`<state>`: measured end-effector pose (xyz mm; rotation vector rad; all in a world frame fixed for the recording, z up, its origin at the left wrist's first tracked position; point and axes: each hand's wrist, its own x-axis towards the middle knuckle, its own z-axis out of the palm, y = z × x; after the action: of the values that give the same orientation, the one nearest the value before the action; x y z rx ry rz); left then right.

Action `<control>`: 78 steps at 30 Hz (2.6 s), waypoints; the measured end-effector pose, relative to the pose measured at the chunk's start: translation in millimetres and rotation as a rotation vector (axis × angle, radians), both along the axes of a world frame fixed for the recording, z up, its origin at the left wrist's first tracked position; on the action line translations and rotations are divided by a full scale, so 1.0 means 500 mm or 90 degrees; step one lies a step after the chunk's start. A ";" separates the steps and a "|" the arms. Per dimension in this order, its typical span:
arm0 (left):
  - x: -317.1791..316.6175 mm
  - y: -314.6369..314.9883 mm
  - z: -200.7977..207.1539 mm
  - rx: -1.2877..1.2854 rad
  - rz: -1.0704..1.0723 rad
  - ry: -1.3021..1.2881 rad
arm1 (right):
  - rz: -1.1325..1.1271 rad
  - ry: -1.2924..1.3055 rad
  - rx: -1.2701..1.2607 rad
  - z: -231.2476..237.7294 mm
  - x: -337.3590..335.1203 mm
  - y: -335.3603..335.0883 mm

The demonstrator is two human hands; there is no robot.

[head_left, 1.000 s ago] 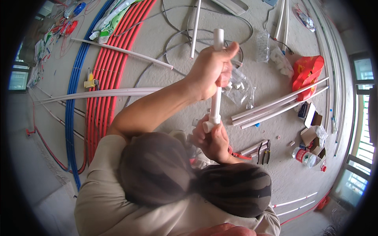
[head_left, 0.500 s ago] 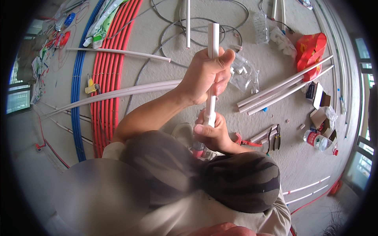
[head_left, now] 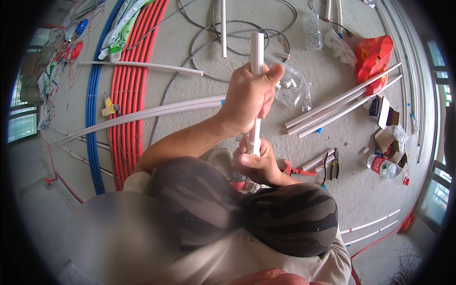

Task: The person measures and cuts white plastic pipes using a tape measure and pipe cutter. They then connect the cut pipe segments with white plastic connectors.

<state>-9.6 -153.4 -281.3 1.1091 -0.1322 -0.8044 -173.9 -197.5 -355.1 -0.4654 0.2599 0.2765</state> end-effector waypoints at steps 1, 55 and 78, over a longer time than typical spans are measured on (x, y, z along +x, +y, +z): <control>0.000 0.002 -0.002 0.004 0.005 -0.001 | 0.003 0.002 0.000 -0.001 0.000 0.001; 0.025 0.115 0.017 -0.392 -0.193 -0.178 | 0.044 -0.071 -0.208 0.016 -0.004 -0.034; 0.006 0.100 0.013 -0.379 -0.035 -0.127 | -0.330 -0.351 -0.812 0.006 0.035 -0.036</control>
<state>-6.4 -103.3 -274.6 0.6181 -0.5369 -0.6394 -156.2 -215.5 -352.0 -1.6630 -0.0282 -0.5864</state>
